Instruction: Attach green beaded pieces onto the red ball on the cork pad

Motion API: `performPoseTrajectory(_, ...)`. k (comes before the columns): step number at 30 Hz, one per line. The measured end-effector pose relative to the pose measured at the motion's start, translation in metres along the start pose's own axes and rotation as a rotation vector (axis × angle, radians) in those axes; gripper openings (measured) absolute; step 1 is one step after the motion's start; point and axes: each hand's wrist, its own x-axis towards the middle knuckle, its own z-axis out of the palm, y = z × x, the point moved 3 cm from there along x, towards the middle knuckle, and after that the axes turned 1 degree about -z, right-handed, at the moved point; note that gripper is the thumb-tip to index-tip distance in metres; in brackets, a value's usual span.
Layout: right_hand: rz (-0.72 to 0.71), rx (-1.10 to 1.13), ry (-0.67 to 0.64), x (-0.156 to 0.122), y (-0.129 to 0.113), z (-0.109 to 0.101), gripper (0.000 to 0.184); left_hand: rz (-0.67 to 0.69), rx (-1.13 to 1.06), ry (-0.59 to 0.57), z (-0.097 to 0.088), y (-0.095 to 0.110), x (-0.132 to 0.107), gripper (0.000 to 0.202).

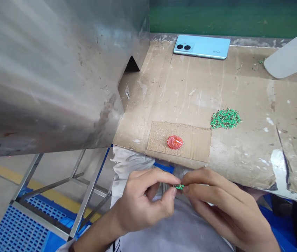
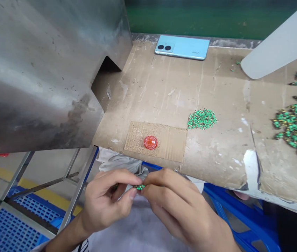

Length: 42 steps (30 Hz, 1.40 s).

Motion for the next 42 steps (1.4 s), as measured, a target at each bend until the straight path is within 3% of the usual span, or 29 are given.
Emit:
performPoseTrajectory(3,-0.012,-0.029,0.002,-0.002,0.001,0.002,0.019,-0.097,0.006,0.003,-0.002,-0.001,0.000,0.017)
performPoseTrajectory(7,-0.016,-0.043,0.019,-0.003,0.001,0.006,0.021,-0.101,0.085,0.015,-0.003,-0.005,-0.001,0.022)
performPoseTrajectory(11,-0.024,-0.031,0.075,-0.002,0.003,0.009,0.022,-0.102,0.088,0.110,0.007,-0.014,-0.005,0.025)
performPoseTrajectory(13,-0.004,-0.066,0.105,-0.004,0.009,0.004,0.023,-0.220,-0.004,0.105,0.016,-0.020,-0.006,0.019)
performPoseTrajectory(17,0.173,-0.423,0.349,-0.020,0.036,-0.041,0.011,-0.516,-0.366,0.082,0.022,-0.028,-0.009,0.023)
performPoseTrajectory(21,0.389,-0.734,0.592,-0.044,0.073,-0.098,0.005,-0.547,-0.676,0.071,0.007,-0.038,-0.006,0.018)
performPoseTrajectory(24,0.457,-0.864,0.655,-0.051,0.089,-0.114,0.017,-0.534,-0.744,0.013,-0.003,-0.044,-0.006,0.013)
performPoseTrajectory(26,0.474,-0.863,0.629,-0.046,0.093,-0.109,0.021,-0.567,-0.739,0.001,-0.005,-0.044,-0.008,0.006)
performPoseTrajectory(31,0.514,-0.753,0.431,-0.020,0.101,-0.085,0.024,-0.728,-0.792,0.040,-0.001,-0.037,-0.011,0.029)
performPoseTrajectory(37,0.549,-0.760,0.364,-0.011,0.112,-0.090,0.032,-0.602,-0.776,-0.029,0.000,-0.037,-0.010,0.020)
performPoseTrajectory(42,0.553,-0.778,0.321,-0.012,0.116,-0.093,0.027,-0.573,-0.688,-0.070,0.002,-0.037,-0.009,0.020)
